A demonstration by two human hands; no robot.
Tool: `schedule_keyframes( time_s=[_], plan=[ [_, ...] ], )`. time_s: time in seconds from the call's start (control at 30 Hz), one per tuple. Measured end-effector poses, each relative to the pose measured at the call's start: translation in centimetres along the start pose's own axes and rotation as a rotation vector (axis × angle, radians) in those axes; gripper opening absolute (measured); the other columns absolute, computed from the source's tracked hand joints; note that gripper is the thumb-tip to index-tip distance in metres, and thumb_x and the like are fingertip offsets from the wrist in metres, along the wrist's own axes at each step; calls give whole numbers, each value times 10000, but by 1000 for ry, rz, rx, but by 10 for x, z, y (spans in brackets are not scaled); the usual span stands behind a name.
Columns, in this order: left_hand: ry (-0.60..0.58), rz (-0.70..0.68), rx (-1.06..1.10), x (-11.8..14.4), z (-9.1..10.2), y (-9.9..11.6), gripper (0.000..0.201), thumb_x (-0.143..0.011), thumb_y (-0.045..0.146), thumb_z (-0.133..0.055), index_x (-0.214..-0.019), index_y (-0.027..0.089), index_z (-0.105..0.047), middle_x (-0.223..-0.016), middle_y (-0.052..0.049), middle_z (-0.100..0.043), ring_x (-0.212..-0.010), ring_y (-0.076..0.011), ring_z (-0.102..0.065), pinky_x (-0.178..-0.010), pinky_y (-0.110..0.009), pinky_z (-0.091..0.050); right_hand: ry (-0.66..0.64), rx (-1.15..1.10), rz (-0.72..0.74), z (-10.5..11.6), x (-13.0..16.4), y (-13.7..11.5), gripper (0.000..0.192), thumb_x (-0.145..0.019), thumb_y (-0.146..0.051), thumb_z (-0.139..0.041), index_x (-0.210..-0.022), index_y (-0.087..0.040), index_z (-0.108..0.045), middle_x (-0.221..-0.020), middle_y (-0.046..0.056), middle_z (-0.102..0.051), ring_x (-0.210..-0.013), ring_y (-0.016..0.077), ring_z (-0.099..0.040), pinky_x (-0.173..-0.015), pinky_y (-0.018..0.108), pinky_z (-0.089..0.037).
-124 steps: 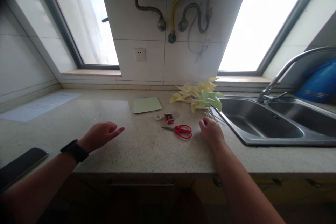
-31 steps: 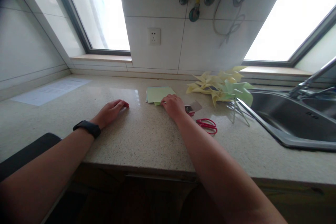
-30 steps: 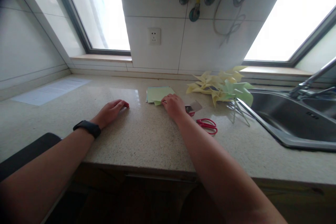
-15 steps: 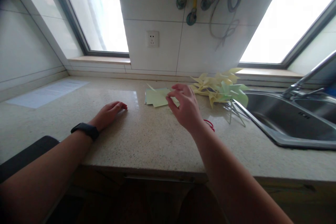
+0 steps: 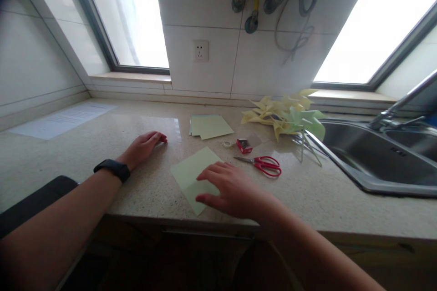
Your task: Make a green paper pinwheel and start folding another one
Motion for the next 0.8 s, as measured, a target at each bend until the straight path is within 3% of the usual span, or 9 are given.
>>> schedule_keyframes(
  time_s=[0.1, 0.2, 0.33, 0.63, 0.8],
  plan=[
    [5, -2, -6, 1, 1, 5, 321, -971, 356, -609, -1227, 163, -610, -1230, -101, -635, -1043, -235, -651, -888, -448, -562, 97, 140, -80, 9, -41, 30, 300, -962, -365, -593, -1223, -220, -622, -1267, 81, -661, -1197, 229, -585, -1049, 379, -442],
    [8, -7, -23, 3, 2, 10, 308, -975, 358, -603, -1216, 167, -617, -1229, -100, -637, -1045, -233, -649, -895, -447, -559, 110, 226, -131, 3, -87, 67, 392, -942, -223, -605, -1328, -173, -563, -1382, 129, -578, -1288, 267, -522, -1088, 436, -410],
    [1, -16, -50, 4, 3, 11, 298, -977, 360, -599, -1202, 167, -624, -1215, -97, -644, -1034, -228, -652, -893, -443, -559, 42, 306, -149, -11, -126, 98, 385, -962, -331, -625, -1318, -195, -571, -1373, 110, -570, -1183, 274, -596, -985, 511, -504],
    [-3, -12, -89, 4, 3, 13, 284, -979, 365, -596, -1174, 162, -634, -1185, -93, -656, -1018, -222, -657, -890, -439, -558, 29, 404, -252, -25, -134, 112, 338, -974, -351, -610, -1270, -189, -595, -1279, 97, -618, -1060, 231, -647, -889, 444, -563],
    [5, -3, -114, 5, 4, 17, 272, -982, 372, -589, -1145, 162, -646, -1163, -87, -665, -1011, -219, -658, -895, -437, -554, 50, 421, -214, -26, -133, 114, 347, -973, -346, -613, -1281, -187, -588, -1275, 97, -619, -1055, 232, -649, -882, 443, -566]
  ],
)
Point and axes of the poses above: each hand's wrist, its own x-axis away from the middle knuckle, its own z-axis out of the back of the hand, y = z × x, the point moved 3 cm from there along -x, towards the middle knuckle
